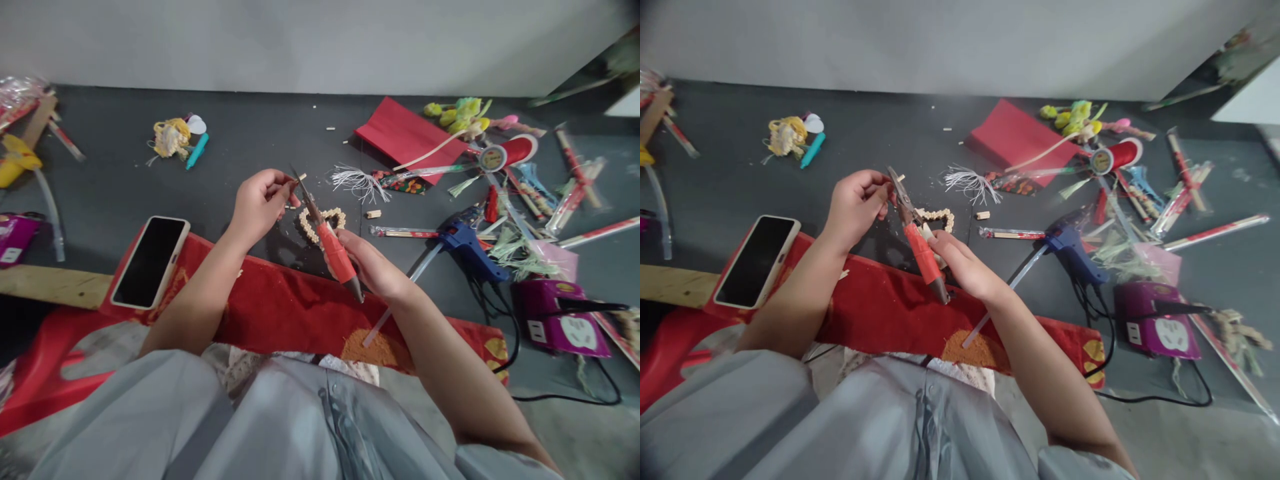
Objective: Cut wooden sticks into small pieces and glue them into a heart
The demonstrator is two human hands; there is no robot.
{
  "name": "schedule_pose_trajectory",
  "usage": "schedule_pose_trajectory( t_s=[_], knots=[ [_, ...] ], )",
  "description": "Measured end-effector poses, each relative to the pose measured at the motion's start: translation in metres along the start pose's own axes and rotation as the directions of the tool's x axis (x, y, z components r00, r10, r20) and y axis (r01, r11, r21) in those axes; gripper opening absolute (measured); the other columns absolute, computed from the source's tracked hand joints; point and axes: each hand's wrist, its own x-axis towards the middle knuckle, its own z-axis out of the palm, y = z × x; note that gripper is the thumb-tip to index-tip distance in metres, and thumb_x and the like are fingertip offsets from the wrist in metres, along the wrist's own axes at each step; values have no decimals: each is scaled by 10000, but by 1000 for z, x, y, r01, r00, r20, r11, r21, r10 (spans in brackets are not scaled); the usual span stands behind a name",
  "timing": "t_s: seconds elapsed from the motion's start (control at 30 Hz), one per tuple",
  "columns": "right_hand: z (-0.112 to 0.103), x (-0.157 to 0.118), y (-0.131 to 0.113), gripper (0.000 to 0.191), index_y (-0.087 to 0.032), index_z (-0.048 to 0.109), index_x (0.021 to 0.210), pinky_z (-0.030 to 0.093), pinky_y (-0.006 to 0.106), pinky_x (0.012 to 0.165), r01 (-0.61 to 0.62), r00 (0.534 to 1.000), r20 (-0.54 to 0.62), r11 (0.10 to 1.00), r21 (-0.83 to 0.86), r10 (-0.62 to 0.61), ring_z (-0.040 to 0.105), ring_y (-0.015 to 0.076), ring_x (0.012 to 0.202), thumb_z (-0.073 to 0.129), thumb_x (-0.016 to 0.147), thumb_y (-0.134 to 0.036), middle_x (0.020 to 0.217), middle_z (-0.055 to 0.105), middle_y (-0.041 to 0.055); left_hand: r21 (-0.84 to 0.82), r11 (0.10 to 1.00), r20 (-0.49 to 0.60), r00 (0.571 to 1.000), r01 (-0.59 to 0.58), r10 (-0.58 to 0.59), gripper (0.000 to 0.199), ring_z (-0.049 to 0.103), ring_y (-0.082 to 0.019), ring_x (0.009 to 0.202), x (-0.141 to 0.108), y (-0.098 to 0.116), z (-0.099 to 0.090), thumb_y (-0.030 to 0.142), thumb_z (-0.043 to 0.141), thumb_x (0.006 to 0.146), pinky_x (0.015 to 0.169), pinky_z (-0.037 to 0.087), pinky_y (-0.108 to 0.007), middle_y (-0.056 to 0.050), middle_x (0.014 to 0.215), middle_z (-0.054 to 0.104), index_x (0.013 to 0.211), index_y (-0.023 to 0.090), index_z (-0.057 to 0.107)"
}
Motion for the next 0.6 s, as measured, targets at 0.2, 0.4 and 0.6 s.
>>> schedule_pose_trajectory(
  t_s=[0.2,0.4,0.6],
  knots=[
    [2,-4,-8,587,-230,468,777,341,286,601,26,999,21,999,19,-27,398,129,660,483,833,-815,728,453,-20,-8,1000,-9,1000,2,-2,56,473,-52,420,0,2,0,196,579,898,424,382,-184,18,633,635,853,196,613],
    [0,-4,-15,692,-234,451,823,282,289,590,9,996,85,1000,-20,-7,367,125,659,664,632,-863,715,405,-36,-44,999,-5,1000,-6,5,62,477,-59,422,1,0,0,241,589,891,425,398,-190,14,634,651,846,204,610],
    [-2,-2,-10,715,-225,458,888,251,287,610,-22,995,96,999,-47,27,344,119,704,746,588,-807,756,381,-40,-35,999,-14,1000,-10,9,75,476,-60,422,1,-1,0,276,610,891,423,394,-190,19,629,641,851,212,610]
  ],
)
